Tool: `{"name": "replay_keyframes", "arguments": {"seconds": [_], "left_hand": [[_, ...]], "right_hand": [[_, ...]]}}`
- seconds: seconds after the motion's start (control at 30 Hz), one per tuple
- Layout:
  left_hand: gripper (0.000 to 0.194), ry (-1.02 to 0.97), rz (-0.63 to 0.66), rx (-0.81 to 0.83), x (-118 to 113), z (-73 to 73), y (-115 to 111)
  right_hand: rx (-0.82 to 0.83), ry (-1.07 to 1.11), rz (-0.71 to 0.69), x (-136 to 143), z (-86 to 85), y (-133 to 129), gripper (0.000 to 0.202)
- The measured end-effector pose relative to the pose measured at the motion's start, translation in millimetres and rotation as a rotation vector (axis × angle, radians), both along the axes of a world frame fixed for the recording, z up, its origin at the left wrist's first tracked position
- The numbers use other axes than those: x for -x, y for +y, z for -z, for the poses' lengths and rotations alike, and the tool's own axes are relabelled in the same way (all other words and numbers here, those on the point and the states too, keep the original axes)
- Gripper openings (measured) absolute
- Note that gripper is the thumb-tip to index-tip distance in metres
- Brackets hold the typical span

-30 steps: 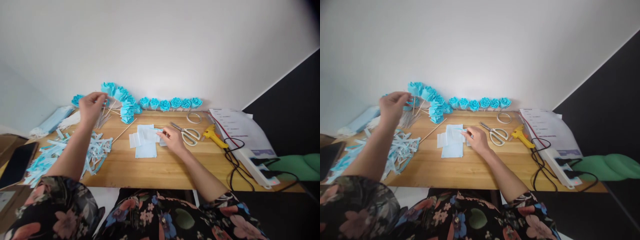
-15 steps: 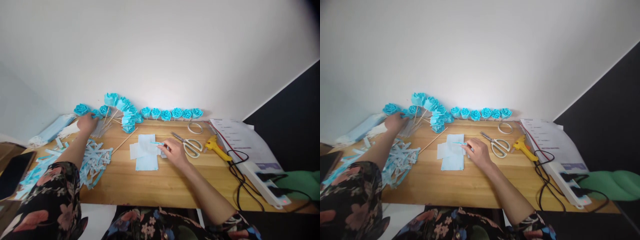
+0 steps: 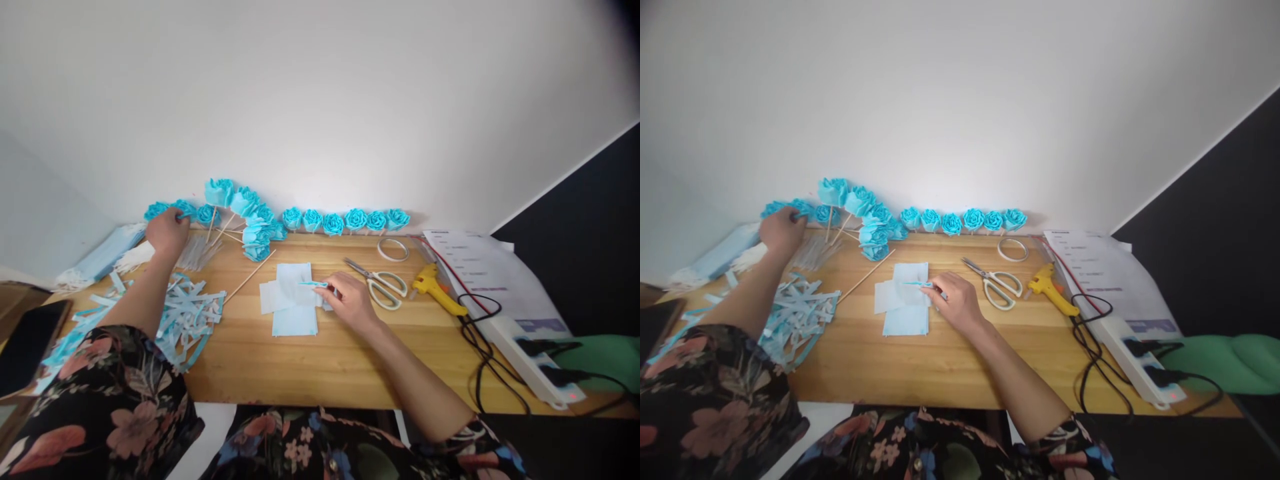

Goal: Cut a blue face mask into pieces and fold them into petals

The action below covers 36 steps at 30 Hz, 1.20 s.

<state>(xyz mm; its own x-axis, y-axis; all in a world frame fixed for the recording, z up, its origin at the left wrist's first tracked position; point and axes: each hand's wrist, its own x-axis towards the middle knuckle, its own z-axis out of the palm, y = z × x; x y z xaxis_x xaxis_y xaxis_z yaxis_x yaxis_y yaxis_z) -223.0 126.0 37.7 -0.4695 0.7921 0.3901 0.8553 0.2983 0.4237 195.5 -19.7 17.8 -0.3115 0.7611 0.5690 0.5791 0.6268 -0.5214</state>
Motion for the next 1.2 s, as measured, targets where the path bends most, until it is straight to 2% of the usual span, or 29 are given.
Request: {"name": "replay_keyframes", "arguments": {"seconds": [0.23, 0.33, 0.47, 0.7, 0.93, 1.2], "left_hand": [[0.046, 0.136, -0.029, 0.148, 0, -14.6, -13], [0.045, 0.166, -0.062, 0.147, 5, -23.7, -11], [0.044, 0.177, -0.032, 0.088, 5, -31.7, -10], [0.042, 0.091, -0.054, 0.041, 1, -15.9, -23], [0.039, 0.040, -0.025, 0.034, 8, -23.1, -15], [0.043, 0.015, 0.045, 0.015, 10, -12.1, -25]], "right_hand": [[-0.050, 0.007, 0.000, 1, 5.3, 2, 0.033], [-0.029, -0.017, -0.001, 2, 8.1, 3, 0.035], [-0.033, -0.026, -0.015, 3, 10.6, 3, 0.033], [-0.040, -0.056, -0.028, 5, 17.7, 2, 0.032], [-0.036, -0.059, -0.039, 7, 17.6, 1, 0.031], [-0.027, -0.069, -0.033, 8, 18.7, 1, 0.035]]}}
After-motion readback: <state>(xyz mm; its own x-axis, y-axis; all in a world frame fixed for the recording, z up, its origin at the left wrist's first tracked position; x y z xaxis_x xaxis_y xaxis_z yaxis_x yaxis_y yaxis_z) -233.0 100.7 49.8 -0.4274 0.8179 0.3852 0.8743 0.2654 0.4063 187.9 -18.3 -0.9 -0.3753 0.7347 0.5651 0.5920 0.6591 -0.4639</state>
